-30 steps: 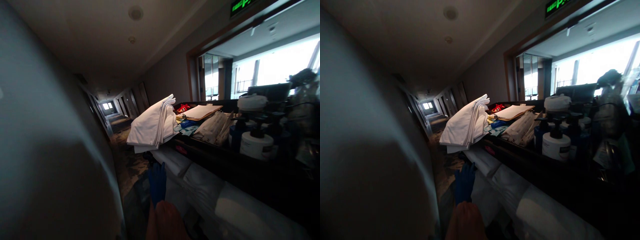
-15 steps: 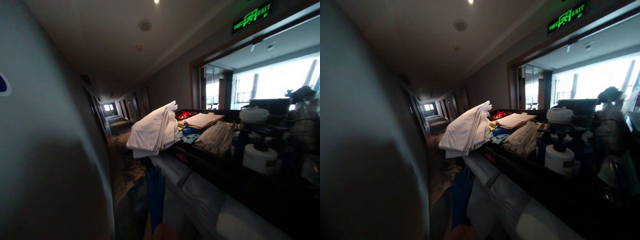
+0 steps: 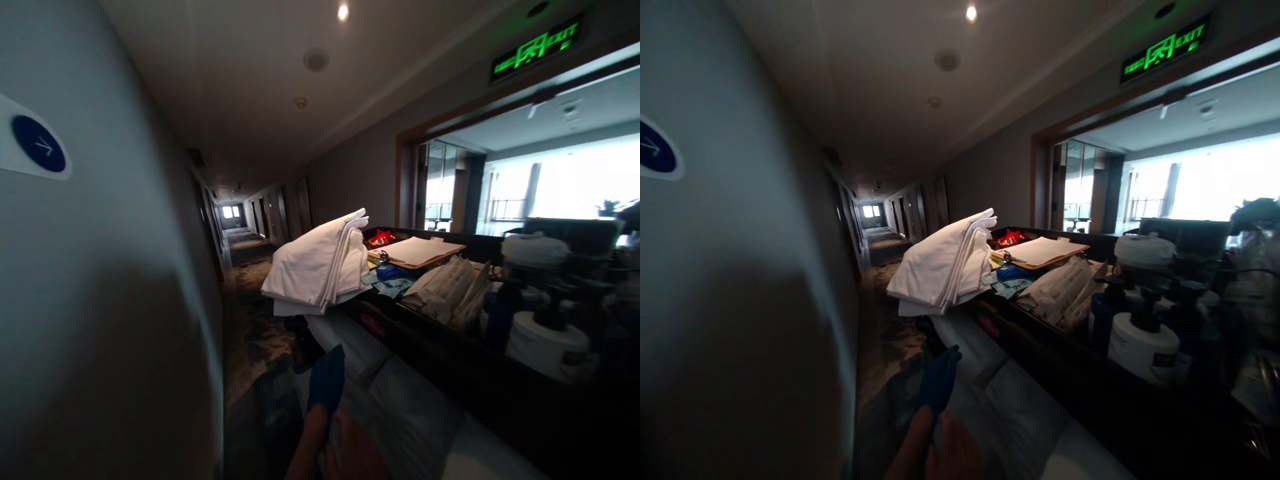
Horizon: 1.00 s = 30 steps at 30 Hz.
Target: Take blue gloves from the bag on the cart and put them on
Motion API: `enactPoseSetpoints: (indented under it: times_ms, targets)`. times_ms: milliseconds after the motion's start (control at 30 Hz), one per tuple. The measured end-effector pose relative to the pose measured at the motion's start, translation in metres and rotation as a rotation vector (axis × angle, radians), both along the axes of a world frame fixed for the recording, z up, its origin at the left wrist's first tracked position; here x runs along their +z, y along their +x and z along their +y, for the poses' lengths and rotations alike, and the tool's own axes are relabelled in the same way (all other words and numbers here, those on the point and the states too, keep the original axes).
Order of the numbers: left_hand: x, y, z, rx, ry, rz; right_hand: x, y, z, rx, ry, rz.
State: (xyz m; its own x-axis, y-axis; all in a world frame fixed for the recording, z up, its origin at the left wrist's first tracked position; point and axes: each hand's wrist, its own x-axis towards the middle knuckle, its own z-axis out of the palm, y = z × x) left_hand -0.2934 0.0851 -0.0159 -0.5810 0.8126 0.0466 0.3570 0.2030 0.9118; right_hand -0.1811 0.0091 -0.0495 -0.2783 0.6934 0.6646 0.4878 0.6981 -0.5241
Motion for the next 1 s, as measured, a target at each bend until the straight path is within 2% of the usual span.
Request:
enactPoseSetpoints:
  times_ms: [100,200,333,433,500,633,767,867,1000]
  targets:
    - [0.012,-0.001,0.002,-0.036,0.003,0.106,0.013,0.005,0.008,0.052,-0.028,-0.016]
    - [0.017,-0.004,-0.007,-0.071,0.017,0.147,0.019,0.004,0.017,0.154,-0.069,0.068]
    - [0.013,-0.009,-0.033,-0.102,0.027,0.174,0.022,0.001,0.030,0.211,-0.138,0.211]
    - [0.008,-0.012,-0.048,-0.118,0.033,0.178,0.027,0.001,0.036,0.252,-0.182,0.214]
    - [0.005,-0.012,-0.051,-0.123,0.033,0.172,0.034,0.002,0.034,0.196,-0.129,0.166]
    - [0.001,-0.007,-0.049,-0.122,0.023,0.136,0.054,0.003,0.028,-0.004,0.019,0.020]
    - [0.008,-0.003,-0.035,-0.116,0.021,0.062,0.074,0.002,0.022,0.053,0.180,-0.050]
    - [0.017,-0.001,-0.021,-0.115,0.039,-0.011,0.076,-0.004,0.016,0.029,0.298,-0.039]
    - [0.023,0.006,-0.014,-0.140,0.113,-0.143,0.064,-0.015,0.006,-0.034,0.325,-0.026]
